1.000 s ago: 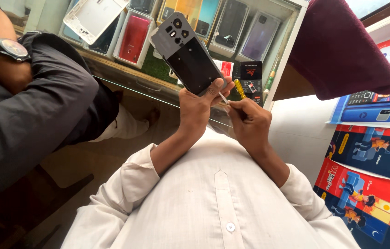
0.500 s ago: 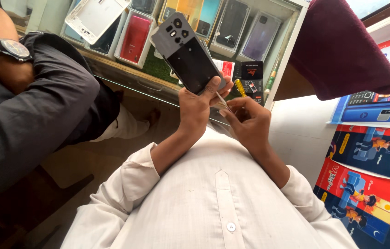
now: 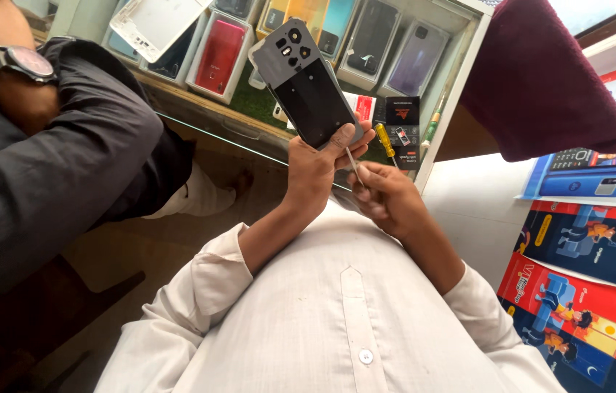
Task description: The person uses a screwdriver to remove screws from the back of a smartphone. They carefully unscrew multiple fasteners around the device's perimeter while holding it steady.
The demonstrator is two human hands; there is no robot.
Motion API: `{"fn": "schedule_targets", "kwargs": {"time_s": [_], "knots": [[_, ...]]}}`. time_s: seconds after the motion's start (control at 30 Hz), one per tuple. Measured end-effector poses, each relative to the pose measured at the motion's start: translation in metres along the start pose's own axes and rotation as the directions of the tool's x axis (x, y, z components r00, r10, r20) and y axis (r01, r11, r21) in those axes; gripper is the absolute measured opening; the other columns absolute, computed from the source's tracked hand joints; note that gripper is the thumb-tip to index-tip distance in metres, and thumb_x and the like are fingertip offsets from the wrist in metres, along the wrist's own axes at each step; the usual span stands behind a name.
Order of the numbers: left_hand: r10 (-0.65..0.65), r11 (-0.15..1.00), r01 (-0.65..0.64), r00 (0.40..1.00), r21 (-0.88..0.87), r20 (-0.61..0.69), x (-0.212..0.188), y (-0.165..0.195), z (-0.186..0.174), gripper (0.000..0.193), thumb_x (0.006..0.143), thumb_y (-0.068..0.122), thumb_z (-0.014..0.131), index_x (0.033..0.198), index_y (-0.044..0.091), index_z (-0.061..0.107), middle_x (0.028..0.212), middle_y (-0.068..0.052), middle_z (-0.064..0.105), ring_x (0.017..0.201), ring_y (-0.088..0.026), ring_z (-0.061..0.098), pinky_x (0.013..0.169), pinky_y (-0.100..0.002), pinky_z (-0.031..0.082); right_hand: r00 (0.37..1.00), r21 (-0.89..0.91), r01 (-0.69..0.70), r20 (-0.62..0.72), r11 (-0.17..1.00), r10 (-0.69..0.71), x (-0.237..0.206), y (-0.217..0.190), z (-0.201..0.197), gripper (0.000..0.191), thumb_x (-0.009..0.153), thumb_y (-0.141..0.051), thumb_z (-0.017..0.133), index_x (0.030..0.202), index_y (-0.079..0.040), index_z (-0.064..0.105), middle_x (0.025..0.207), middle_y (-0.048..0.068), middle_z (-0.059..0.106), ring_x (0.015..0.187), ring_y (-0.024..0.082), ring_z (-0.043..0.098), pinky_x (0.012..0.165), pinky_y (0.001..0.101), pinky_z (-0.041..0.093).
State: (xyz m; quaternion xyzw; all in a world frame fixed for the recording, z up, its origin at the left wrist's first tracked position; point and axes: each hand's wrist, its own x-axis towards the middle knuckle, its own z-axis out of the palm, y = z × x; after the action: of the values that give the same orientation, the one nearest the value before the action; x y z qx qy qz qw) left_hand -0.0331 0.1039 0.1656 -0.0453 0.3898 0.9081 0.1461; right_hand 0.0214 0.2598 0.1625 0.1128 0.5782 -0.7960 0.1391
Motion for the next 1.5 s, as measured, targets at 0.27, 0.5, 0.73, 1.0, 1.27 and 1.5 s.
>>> {"fn": "schedule_targets", "kwargs": {"time_s": [0.27, 0.5, 0.73, 1.0, 1.27, 1.5], "knots": [[0.045, 0.997, -0.048, 0.998, -0.053, -0.053, -0.003, 0.000, -0.001, 0.034, 0.098, 0.012, 0.070, 0.124, -0.010, 0.065, 0.109, -0.020, 0.075, 0.105, -0.030, 0.075, 0.092, -0.038, 0.064, 0.669, -0.820, 0.501, 0.163, 0.277, -0.726, -0.015, -0.003, 0.019, 0.013, 0.093, -0.003, 0.082, 0.101, -0.003, 0.071, 0.088, 0.008, 0.071, 0.067, 0.004, 0.063, 0.059, 0.0200, 0.049], [0.027, 0.997, -0.026, 1.000, -0.079, 0.010, -0.004, 0.001, -0.004, 0.032, 0.097, 0.015, 0.073, 0.116, -0.009, 0.066, 0.110, -0.021, 0.075, 0.105, -0.031, 0.076, 0.091, -0.039, 0.065, 0.999, -0.035, 0.021, -0.027, 0.999, -0.022, -0.003, 0.005, 0.002, 0.019, 0.102, -0.015, 0.069, 0.102, 0.003, 0.072, 0.073, 0.004, 0.065, 0.054, 0.003, 0.054, 0.047, 0.0195, 0.040], [0.038, 0.998, -0.038, 0.999, -0.042, -0.021, -0.004, 0.002, -0.004, 0.030, 0.099, 0.012, 0.068, 0.119, -0.009, 0.065, 0.109, -0.021, 0.075, 0.103, -0.031, 0.076, 0.090, -0.039, 0.065, 0.997, 0.032, -0.007, 0.075, 0.999, 0.004, -0.001, -0.002, 0.008, 0.017, 0.102, -0.014, 0.070, 0.107, 0.001, 0.068, 0.072, 0.001, 0.061, 0.052, 0.005, 0.052, 0.046, 0.0202, 0.038], [0.039, 0.997, -0.041, 0.999, -0.070, -0.030, -0.006, 0.002, 0.000, 0.033, 0.097, 0.014, 0.072, 0.119, -0.010, 0.065, 0.110, -0.021, 0.075, 0.106, -0.031, 0.075, 0.092, -0.039, 0.065, 0.773, -0.729, 0.448, 0.025, 0.517, -0.634, -0.013, -0.003, 0.020, 0.013, 0.099, -0.010, 0.074, 0.099, 0.003, 0.073, 0.080, 0.004, 0.066, 0.063, 0.008, 0.059, 0.056, 0.0229, 0.044], [0.022, 0.999, -0.022, 1.000, -0.026, 0.010, -0.006, 0.000, -0.002, 0.034, 0.097, 0.019, 0.073, 0.116, -0.008, 0.068, 0.111, -0.020, 0.075, 0.107, -0.031, 0.076, 0.089, -0.039, 0.066, 0.973, 0.216, -0.180, 0.183, 0.960, 0.141, -0.002, 0.002, -0.007, 0.031, 0.105, -0.025, 0.067, 0.101, 0.005, 0.069, 0.070, 0.002, 0.061, 0.048, 0.006, 0.048, 0.042, 0.0199, 0.033], [0.045, 0.997, -0.047, 0.998, -0.056, -0.042, -0.006, 0.000, -0.001, 0.030, 0.101, 0.011, 0.065, 0.122, -0.010, 0.065, 0.111, -0.021, 0.075, 0.107, -0.031, 0.075, 0.094, -0.039, 0.060, 0.896, -0.591, 0.342, -0.030, 0.731, -0.444, -0.011, 0.002, 0.018, 0.016, 0.097, -0.010, 0.073, 0.107, 0.002, 0.069, 0.077, 0.003, 0.064, 0.059, 0.005, 0.056, 0.052, 0.0216, 0.041]]}}
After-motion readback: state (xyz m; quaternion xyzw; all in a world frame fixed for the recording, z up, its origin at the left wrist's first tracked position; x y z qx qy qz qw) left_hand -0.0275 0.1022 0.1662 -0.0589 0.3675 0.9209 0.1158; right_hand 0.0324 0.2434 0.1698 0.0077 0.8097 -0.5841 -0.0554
